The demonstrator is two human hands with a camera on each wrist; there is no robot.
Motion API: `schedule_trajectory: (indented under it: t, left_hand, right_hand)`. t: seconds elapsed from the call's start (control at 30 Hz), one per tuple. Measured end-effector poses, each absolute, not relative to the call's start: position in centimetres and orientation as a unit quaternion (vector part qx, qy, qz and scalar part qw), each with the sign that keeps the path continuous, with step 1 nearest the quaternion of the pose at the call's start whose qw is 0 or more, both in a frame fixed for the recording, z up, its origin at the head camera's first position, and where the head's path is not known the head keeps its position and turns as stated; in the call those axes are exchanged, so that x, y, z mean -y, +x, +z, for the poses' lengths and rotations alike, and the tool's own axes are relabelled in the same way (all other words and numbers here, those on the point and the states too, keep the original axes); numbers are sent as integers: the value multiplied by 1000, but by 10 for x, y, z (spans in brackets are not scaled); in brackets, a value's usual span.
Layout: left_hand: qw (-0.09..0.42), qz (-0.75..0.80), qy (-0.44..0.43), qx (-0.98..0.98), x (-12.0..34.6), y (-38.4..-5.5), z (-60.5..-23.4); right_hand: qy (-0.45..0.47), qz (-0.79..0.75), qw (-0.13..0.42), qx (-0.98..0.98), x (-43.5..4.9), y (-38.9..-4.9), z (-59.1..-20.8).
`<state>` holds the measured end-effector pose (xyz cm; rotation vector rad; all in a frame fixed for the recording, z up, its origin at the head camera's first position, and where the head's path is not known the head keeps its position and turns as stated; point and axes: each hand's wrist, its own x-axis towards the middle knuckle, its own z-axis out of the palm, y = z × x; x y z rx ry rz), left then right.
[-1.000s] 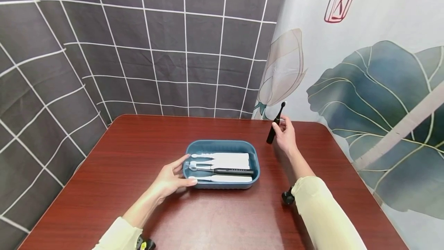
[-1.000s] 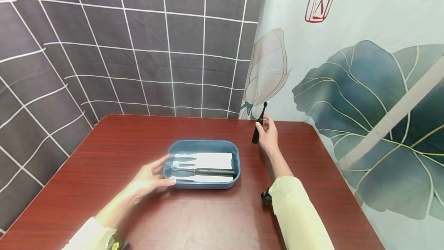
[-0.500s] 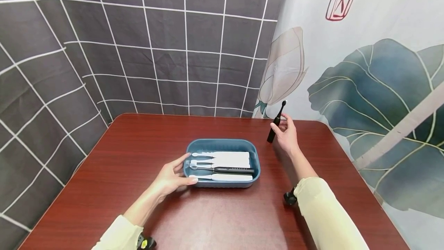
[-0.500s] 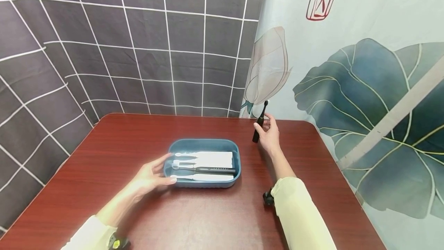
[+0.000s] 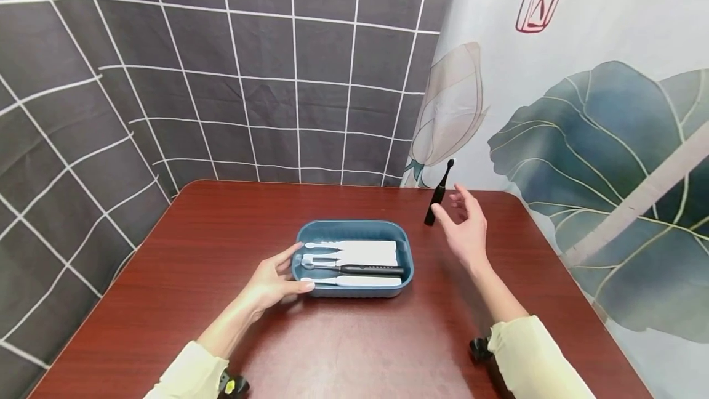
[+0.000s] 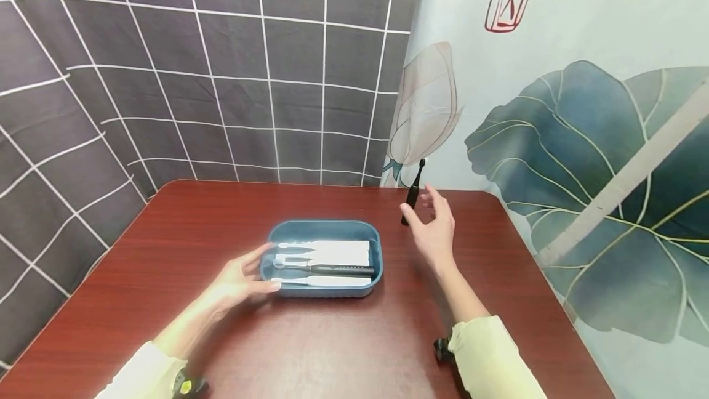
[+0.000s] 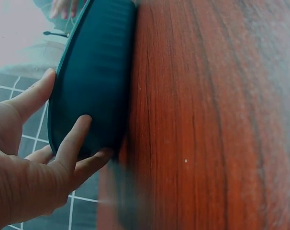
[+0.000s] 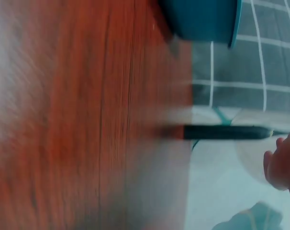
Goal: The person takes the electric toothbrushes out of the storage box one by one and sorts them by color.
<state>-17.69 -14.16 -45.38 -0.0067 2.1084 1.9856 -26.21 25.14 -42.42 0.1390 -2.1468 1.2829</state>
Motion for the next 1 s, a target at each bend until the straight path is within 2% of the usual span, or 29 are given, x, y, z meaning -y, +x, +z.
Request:
schedule_trajectory:
  t: [0.3, 0.7, 0.87, 1.0]
  left_hand:
    - [115, 679, 5, -725, 142, -176, -454]
    - [110, 675, 6, -730, 141, -177, -454]
    - [111, 680, 7, -724, 142, -177, -455]
    - [112, 681, 7, -724, 142, -177, -456]
  right_hand:
    - [181, 453, 234, 841, -211, -244, -419]
    - [314, 407, 62, 856, -175, -241, -428]
    - [336, 354, -19, 873, -167, -237, -429]
    - [358, 293, -64, 884, -162, -235, -430]
